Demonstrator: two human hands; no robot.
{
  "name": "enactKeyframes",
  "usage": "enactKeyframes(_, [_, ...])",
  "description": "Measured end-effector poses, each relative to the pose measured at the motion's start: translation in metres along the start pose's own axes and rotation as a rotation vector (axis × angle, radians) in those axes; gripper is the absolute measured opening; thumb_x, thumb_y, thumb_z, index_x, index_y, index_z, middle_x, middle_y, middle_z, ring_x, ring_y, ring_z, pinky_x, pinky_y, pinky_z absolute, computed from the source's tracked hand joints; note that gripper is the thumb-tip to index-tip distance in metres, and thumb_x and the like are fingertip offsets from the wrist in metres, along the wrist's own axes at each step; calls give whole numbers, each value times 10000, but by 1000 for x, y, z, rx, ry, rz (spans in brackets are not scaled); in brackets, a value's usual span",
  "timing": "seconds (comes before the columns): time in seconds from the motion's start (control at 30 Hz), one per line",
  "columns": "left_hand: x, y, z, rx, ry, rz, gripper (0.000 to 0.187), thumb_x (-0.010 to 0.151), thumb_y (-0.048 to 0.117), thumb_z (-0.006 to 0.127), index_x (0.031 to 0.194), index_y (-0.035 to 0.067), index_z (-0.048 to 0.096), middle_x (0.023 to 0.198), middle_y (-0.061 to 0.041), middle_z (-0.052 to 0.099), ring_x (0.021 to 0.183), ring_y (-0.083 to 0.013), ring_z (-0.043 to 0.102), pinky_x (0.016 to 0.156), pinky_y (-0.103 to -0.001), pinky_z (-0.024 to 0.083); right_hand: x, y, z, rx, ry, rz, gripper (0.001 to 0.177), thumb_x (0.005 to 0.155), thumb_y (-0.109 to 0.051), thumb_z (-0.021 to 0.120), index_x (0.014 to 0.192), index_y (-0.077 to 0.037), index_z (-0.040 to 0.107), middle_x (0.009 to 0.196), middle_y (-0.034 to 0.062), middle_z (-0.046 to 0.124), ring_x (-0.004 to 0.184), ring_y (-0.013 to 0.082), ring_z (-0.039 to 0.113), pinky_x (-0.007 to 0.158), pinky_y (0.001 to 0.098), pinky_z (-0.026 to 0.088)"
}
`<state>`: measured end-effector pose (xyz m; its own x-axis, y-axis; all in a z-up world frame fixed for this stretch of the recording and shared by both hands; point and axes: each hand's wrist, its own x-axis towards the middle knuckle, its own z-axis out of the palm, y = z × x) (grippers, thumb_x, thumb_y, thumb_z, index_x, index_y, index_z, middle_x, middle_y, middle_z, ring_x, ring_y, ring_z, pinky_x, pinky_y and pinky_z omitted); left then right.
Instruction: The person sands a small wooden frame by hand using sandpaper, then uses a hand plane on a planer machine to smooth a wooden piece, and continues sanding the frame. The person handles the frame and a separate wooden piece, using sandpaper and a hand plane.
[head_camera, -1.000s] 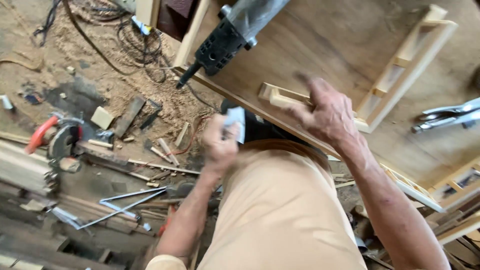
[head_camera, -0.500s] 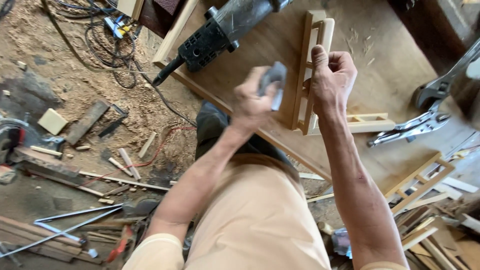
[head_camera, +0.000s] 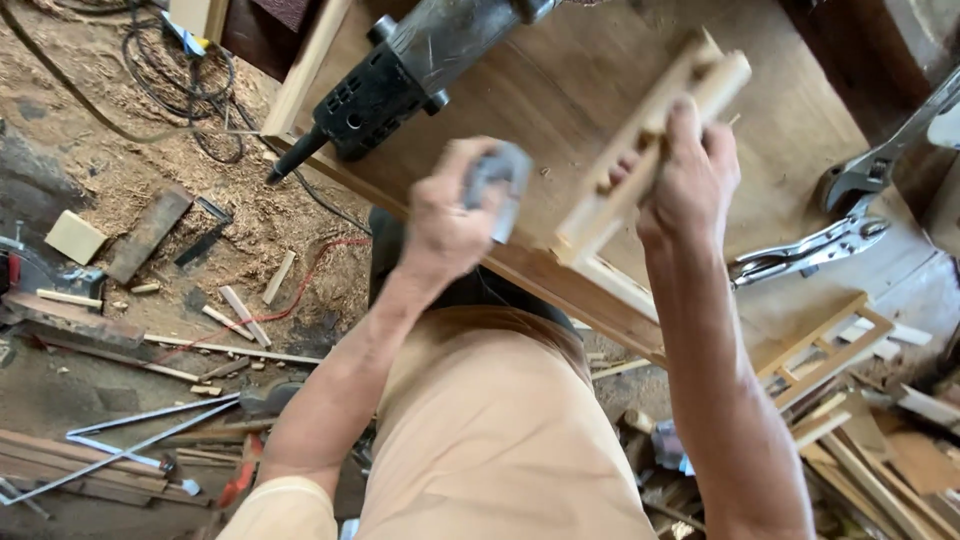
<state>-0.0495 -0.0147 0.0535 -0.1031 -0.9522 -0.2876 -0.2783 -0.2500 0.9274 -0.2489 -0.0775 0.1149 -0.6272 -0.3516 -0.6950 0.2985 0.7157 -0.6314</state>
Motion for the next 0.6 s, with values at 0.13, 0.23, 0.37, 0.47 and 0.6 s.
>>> enactKeyframes(0.13, [11, 14, 53, -257, -152, -112, 226, 869, 111, 678, 1086, 160, 716, 862, -88, 752, 815, -217, 719, 782, -414, 590, 59, 73, -53, 136, 100, -145, 384, 950, -375, 702, 1107, -93, 493, 823, 168, 651, 538, 252, 705, 427, 391, 698])
enactKeyframes(0.23, [17, 4, 97, 193, -384, 30, 237, 928, 337, 641, 1158, 276, 643, 920, -20, 746, 824, -305, 753, 782, -465, 613, 75, 98, -76, 79, 231, -226, 343, 1014, -385, 613, 1097, -67, 513, 839, 151, 701, 511, 238, 740, 423, 364, 711])
enactKeyframes(0.37, [14, -8, 97, 592, -117, 678, 96, 881, 199, 544, 790, 186, 519, 729, -13, 472, 711, -224, 555, 589, -387, 457, 86, 110, -66, -317, 479, -668, 405, 1077, -561, 480, 1091, -170, 584, 828, 64, 675, 764, 189, 688, 679, 324, 629])
enactKeyframes(0.47, [16, -9, 84, 612, -171, 799, 83, 808, 154, 593, 772, 191, 527, 742, -23, 462, 727, -225, 511, 682, -401, 410, 69, 97, -53, -254, 435, -786, 348, 1140, -391, 483, 1402, -161, 471, 1129, 142, 633, 928, 186, 663, 787, 331, 705])
enactKeyframes(0.6, [63, 1, 132, 531, -173, 872, 112, 894, 191, 587, 788, 224, 570, 764, 7, 494, 728, -193, 509, 744, -399, 393, 65, 94, -58, -370, 415, -860, 474, 1188, -298, 363, 1605, -73, 336, 1465, 243, 525, 1331, 298, 573, 1198, 447, 461])
